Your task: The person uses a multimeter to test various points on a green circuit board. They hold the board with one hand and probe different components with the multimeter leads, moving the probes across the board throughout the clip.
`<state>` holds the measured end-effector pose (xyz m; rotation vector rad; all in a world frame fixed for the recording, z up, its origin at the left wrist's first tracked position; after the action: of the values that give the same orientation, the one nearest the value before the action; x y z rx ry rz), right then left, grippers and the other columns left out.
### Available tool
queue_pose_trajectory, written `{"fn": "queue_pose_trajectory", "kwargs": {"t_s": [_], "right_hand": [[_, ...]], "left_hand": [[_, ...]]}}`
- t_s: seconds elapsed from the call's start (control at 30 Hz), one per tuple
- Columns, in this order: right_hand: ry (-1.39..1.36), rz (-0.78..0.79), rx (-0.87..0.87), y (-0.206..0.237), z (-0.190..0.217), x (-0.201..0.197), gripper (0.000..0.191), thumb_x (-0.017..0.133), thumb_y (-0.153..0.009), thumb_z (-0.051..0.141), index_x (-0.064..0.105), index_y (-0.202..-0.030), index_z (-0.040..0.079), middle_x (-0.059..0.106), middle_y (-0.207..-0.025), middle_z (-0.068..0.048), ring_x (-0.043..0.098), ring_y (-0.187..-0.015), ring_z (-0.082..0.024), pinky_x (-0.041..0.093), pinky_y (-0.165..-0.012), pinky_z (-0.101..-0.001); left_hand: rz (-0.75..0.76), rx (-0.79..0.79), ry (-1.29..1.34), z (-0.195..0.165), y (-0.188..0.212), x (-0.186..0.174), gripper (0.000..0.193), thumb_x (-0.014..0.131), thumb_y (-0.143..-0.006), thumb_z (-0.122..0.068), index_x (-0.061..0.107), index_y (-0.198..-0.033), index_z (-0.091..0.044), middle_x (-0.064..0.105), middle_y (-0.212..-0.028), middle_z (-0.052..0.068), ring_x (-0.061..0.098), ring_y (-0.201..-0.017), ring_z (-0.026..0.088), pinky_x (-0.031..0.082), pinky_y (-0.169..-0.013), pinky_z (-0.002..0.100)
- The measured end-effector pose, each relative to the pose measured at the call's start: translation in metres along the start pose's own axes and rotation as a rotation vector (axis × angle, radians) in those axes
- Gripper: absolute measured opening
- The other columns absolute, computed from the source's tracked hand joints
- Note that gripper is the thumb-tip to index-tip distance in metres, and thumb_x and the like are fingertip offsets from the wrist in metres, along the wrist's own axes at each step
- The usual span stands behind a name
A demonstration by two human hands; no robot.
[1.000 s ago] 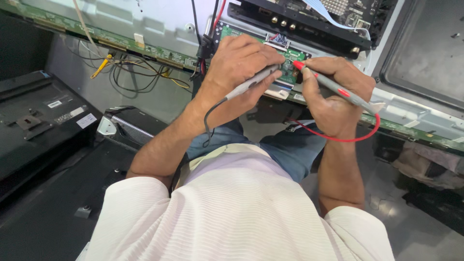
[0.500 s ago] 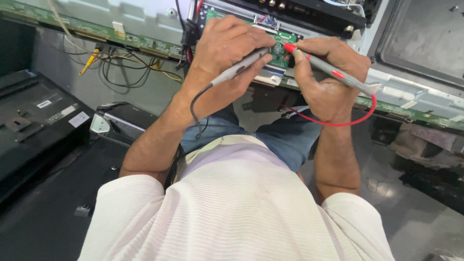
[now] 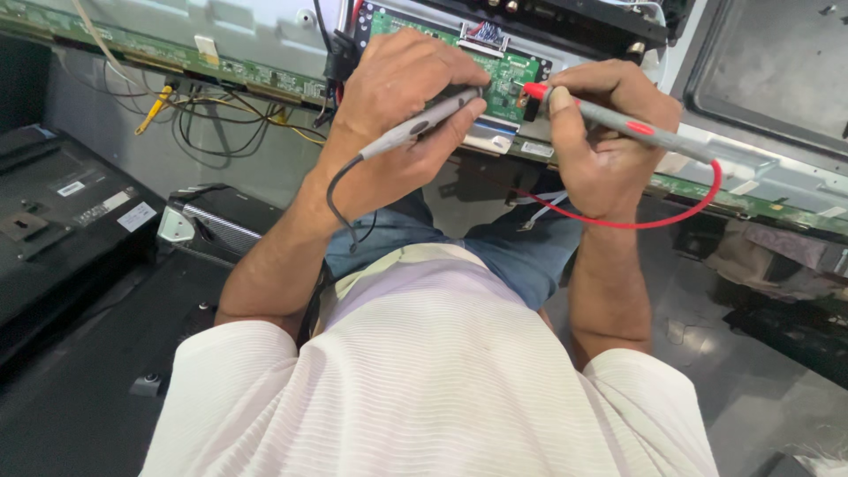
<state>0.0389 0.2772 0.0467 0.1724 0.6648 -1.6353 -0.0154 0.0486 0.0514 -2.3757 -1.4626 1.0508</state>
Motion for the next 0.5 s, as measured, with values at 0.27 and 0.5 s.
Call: {"fn": "queue_pose_trajectory", "kwargs": {"t_s": [0.27, 0.5], "right_hand": [[0.001, 0.021, 0.001, 0.0045, -0.0015, -0.002, 0.003, 0.071, -0.105, -0.005, 0.07, -0.102, -0.005, 0.074, -0.093, -0.011, 0.069, -0.077, -0.01, 0.052, -0.069, -0.0207], [-0.001, 0.02, 0.025, 0.0045, 0.0029, -0.0011, 0.003, 0.073, -0.107, -0.005, 0.071, -0.105, -0.005, 0.075, -0.096, -0.01, 0.069, -0.078, -0.01, 0.052, -0.069, -0.0204]], "left_hand": [[0.018, 0.017, 0.005, -0.0043, 0.0006, -0.0013, 0.019, 0.077, -0.097, -0.005, 0.066, -0.112, -0.006, 0.069, -0.11, 0.007, 0.064, -0.108, 0.026, 0.044, -0.095, 0.038], [0.039, 0.041, -0.032, -0.0034, -0.0003, 0.0025, 0.021, 0.079, -0.096, -0.006, 0.066, -0.113, -0.008, 0.069, -0.113, 0.004, 0.063, -0.112, 0.026, 0.042, -0.1, 0.04]]}}
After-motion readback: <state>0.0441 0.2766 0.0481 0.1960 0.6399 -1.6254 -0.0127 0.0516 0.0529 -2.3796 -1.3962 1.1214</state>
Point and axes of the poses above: each hand's wrist, its own y-axis away from the middle knuckle, its own x-axis out of the palm, z = x × y, the point moved 3 cm from there along -y, towards the middle knuckle
